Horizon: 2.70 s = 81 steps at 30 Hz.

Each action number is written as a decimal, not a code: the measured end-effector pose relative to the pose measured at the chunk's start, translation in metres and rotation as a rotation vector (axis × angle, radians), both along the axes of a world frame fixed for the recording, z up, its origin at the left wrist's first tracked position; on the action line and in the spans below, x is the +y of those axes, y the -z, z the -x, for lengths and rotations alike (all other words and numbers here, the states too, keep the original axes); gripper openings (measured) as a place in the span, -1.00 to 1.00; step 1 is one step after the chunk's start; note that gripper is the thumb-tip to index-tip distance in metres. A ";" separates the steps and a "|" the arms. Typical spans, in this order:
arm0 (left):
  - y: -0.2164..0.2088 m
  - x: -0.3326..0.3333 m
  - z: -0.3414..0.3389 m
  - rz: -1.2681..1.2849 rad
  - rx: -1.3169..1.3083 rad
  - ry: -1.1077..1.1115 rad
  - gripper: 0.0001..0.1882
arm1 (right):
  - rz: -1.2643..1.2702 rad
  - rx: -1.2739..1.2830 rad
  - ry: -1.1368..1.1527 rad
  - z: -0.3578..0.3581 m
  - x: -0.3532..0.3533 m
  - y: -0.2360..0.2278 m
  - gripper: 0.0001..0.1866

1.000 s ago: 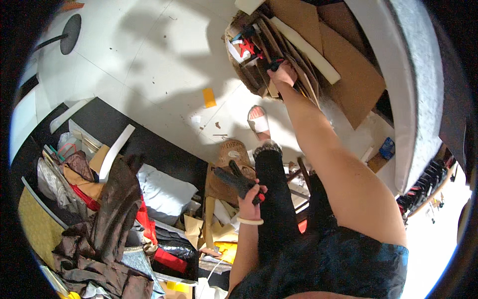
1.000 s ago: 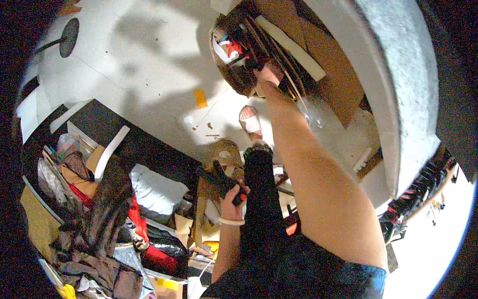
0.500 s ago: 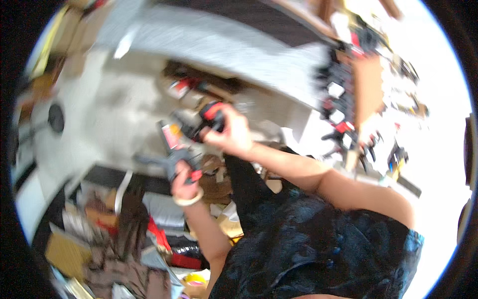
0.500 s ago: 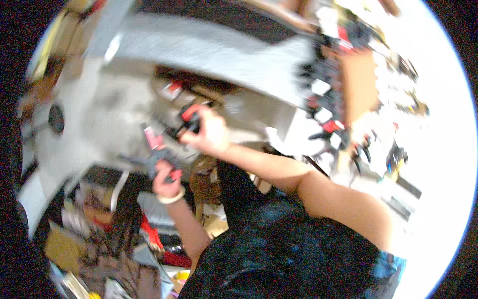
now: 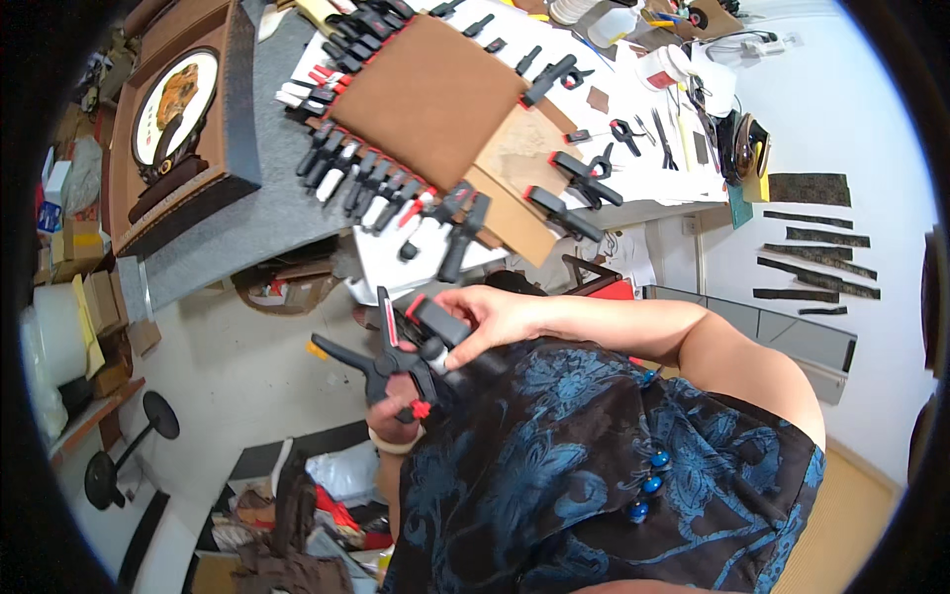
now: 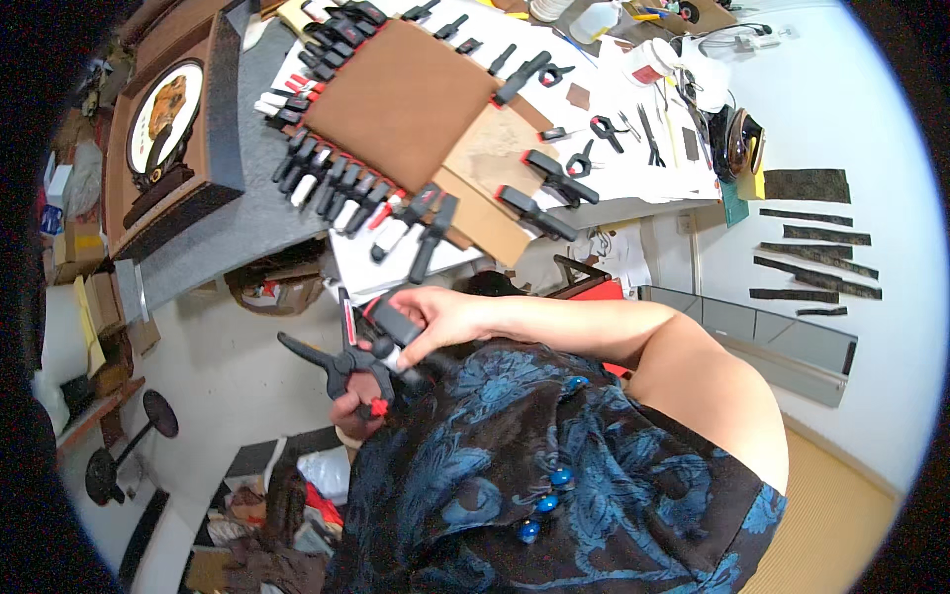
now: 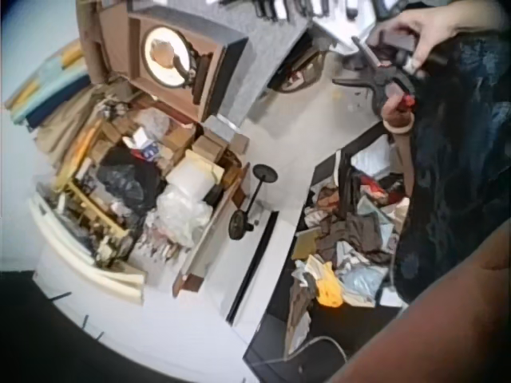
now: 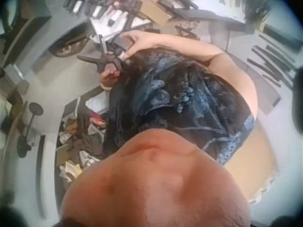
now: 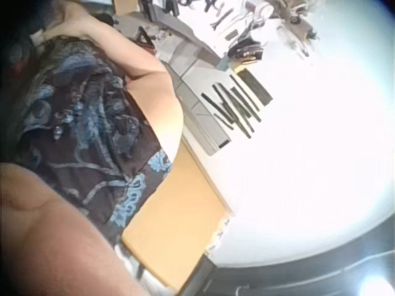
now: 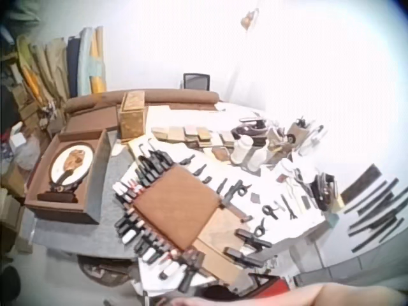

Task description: The person assembles a craft project by arranging cardboard pieces on a workbench and securing them with multiple clamps. They repeatedly pick up clamps, position them on the cardboard, and tighten them to hold the pieces in place.

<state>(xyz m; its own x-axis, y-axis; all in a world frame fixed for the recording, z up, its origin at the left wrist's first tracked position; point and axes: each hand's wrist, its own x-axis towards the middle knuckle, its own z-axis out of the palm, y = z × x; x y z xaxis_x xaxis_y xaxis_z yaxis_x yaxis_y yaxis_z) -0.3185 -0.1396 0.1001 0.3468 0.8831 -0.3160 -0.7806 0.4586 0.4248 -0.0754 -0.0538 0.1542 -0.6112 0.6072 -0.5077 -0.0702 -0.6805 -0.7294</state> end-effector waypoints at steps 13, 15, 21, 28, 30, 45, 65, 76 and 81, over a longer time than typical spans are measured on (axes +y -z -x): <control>-0.048 0.000 -0.181 0.023 0.047 0.016 0.05 | 0.062 -0.003 -0.056 -0.231 -0.047 -0.024 -0.10; -0.045 -0.003 -0.184 0.036 0.062 -0.028 0.08 | 0.009 -0.099 -0.111 -0.269 -0.027 -0.035 -0.31; -0.021 -0.006 -0.190 0.037 0.046 -0.060 -0.01 | -0.347 -0.669 -0.260 -0.386 0.044 -0.057 -0.56; -0.035 -0.011 -0.241 0.072 0.136 -0.224 -0.03 | -0.756 -0.887 -0.606 -0.470 0.205 0.003 -0.60; -0.045 -0.010 -0.262 0.079 0.140 -0.269 -0.02 | -1.058 -0.924 -0.676 -0.480 0.238 0.029 -0.57; -0.066 -0.003 -0.339 0.194 0.166 -0.582 -0.13 | -1.291 -1.046 -1.293 -0.402 0.311 0.114 -0.64; -0.064 0.032 -0.344 0.150 0.034 -0.246 -0.26 | -0.476 -0.012 -0.520 -0.288 0.062 0.017 0.07; -0.043 0.053 -0.186 0.049 0.817 -0.308 -0.32 | -0.346 -0.365 -0.225 -0.220 0.074 0.034 -0.33; 0.009 0.160 -0.027 -0.105 1.956 -0.122 0.02 | -0.374 -0.459 0.010 -0.087 0.083 0.026 -0.33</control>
<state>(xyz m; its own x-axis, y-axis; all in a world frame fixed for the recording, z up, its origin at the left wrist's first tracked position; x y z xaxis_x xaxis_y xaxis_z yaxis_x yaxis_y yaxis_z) -0.2916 0.0207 0.0910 -0.4094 0.9089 -0.0797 0.6957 0.3675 0.6173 0.0118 0.0297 0.1280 -0.3730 0.8003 -0.4694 0.3048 -0.3721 -0.8767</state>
